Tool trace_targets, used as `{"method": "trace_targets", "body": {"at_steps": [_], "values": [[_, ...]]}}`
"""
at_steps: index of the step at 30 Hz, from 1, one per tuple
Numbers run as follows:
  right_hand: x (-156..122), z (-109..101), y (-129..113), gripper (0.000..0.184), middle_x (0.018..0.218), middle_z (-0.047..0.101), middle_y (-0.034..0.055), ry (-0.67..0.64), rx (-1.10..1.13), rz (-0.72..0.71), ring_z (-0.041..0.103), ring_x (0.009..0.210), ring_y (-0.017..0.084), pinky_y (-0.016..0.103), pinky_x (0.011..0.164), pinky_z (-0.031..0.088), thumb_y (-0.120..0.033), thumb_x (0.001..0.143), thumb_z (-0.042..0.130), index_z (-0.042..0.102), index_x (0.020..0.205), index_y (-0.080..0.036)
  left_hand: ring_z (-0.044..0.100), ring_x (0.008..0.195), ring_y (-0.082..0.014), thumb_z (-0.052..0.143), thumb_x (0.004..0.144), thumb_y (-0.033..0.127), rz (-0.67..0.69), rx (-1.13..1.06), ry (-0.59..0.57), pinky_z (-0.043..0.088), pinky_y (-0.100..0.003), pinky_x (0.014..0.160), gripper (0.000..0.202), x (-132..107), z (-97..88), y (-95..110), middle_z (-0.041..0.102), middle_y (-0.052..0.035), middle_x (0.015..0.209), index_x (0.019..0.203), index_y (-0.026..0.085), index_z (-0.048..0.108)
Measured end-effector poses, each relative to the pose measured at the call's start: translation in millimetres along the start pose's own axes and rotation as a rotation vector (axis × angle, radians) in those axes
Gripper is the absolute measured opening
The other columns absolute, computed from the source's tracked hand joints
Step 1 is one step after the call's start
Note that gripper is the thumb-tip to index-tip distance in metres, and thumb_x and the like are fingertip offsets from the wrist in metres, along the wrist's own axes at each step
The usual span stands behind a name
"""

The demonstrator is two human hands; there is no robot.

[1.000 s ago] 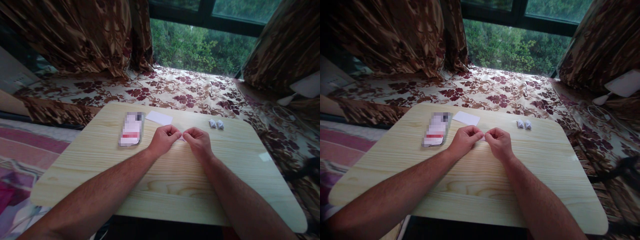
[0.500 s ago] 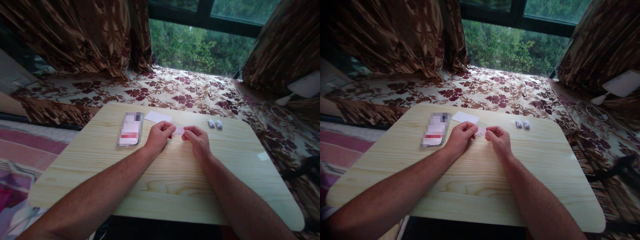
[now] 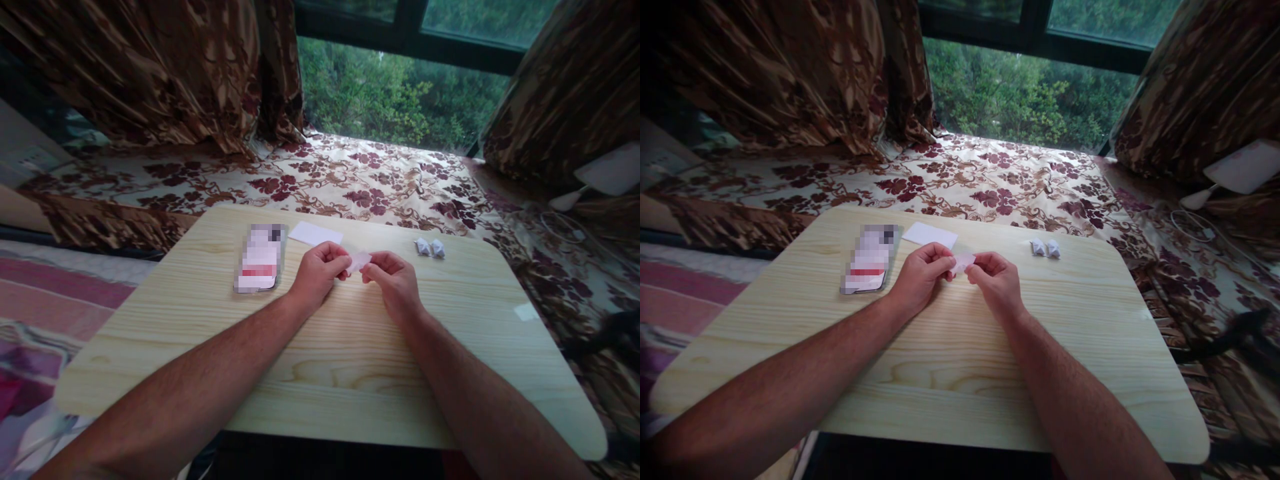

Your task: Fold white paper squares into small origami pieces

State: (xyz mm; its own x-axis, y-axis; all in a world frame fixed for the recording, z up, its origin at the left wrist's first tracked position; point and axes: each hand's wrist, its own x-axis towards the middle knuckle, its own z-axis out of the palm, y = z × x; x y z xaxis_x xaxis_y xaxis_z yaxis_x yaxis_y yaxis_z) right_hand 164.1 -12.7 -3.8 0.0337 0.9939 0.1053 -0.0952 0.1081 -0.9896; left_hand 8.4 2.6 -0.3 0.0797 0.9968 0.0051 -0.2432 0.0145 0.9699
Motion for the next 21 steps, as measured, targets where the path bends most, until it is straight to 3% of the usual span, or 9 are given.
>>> {"method": "trace_targets", "body": {"at_steps": [9, 17, 21], "values": [[1.6, 2.6, 1.0, 0.023, 0.071, 0.068, -0.0017, 0.089, 0.034, -0.052, 0.059, 0.058, 0.011, 0.026, 0.057, 0.049, -0.024, 0.067, 0.075, 0.063, 0.086, -0.019, 0.068, 0.061, -0.0151, 0.074, 0.068, 0.022, -0.065, 0.027, -0.043, 0.049, -0.022, 0.054, 0.020, -4.7, 5.0, 1.3, 0.064, 0.0011, 0.062, 0.074, 0.016, 0.056], [1.3, 1.8, 0.2, 0.022, 0.071, 0.068, -0.0015, 0.079, 0.025, -0.052, 0.060, 0.058, 0.011, 0.025, 0.057, 0.049, -0.024, 0.067, 0.073, 0.064, 0.086, -0.018, 0.067, 0.060, -0.0129, 0.075, 0.067, 0.023, -0.080, 0.020, -0.062, 0.050, -0.021, 0.056, 0.022, -4.9, 6.6, 1.3, 0.066, 0.0012, 0.064, 0.076, 0.016, 0.057], [1.8, 2.1, 0.5, 0.020, 0.072, 0.068, -0.0008, 0.087, 0.054, -0.047, 0.060, 0.058, 0.011, 0.025, 0.056, 0.049, -0.022, 0.067, 0.073, 0.065, 0.085, -0.018, 0.067, 0.059, -0.0135, 0.069, 0.072, 0.025, -0.116, -0.064, -0.095, 0.051, -0.023, 0.056, 0.016, -4.7, 3.5, 3.0, 0.065, 0.0007, 0.066, 0.081, 0.016, 0.060]]}}
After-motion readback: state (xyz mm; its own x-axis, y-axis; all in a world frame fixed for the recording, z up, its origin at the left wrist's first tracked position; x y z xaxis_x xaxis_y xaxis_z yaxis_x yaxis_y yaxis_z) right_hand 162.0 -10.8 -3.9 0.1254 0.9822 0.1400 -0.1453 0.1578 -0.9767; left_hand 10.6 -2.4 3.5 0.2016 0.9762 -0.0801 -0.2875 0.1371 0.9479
